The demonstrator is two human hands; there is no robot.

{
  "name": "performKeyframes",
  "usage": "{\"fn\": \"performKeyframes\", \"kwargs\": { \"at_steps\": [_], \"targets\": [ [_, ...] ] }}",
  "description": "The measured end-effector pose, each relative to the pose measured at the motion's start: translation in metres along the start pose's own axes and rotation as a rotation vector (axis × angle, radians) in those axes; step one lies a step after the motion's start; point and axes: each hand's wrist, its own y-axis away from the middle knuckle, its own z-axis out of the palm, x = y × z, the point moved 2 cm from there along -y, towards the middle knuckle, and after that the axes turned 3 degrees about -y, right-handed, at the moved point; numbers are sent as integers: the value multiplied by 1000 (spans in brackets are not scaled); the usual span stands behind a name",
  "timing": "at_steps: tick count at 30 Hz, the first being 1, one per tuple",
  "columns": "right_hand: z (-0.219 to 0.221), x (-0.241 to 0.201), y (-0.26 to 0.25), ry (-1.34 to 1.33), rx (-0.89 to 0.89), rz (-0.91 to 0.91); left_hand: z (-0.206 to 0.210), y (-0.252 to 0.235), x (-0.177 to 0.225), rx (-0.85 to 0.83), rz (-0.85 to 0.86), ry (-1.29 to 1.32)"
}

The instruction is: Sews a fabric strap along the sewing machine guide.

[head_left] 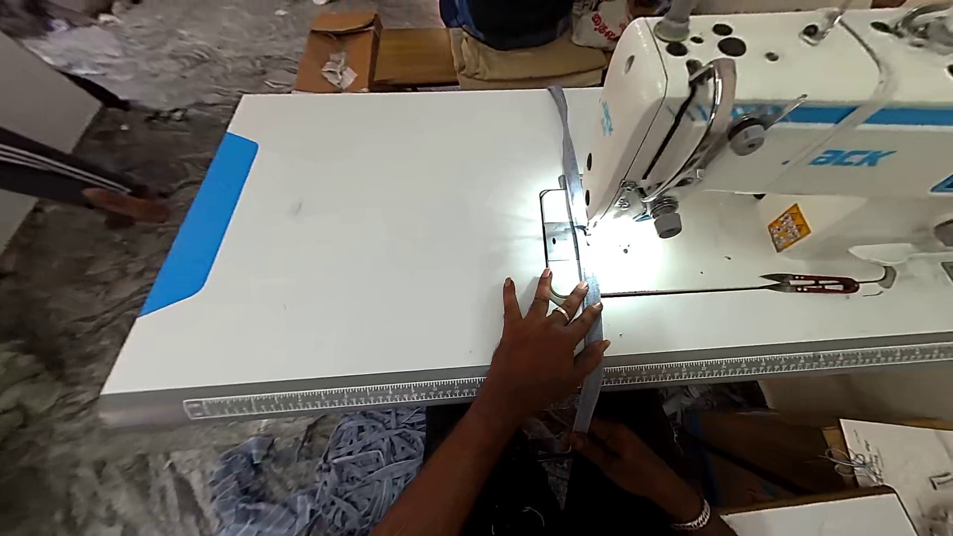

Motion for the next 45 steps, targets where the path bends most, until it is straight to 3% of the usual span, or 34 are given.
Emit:
{"fn": "performKeyframes", "kwargs": {
  "at_steps": [29,36,45],
  "targets": [
    [1,-2,-3,-39,-22,-45,3,-2,-1,1,5,-30],
    [-5,-1,-3,-71,146,-194,4,-2,-2,5,8,-27],
    [-6,-3,-3,-77,178,-172,0,-2,-2,-2,10,-3]
  ]
}}
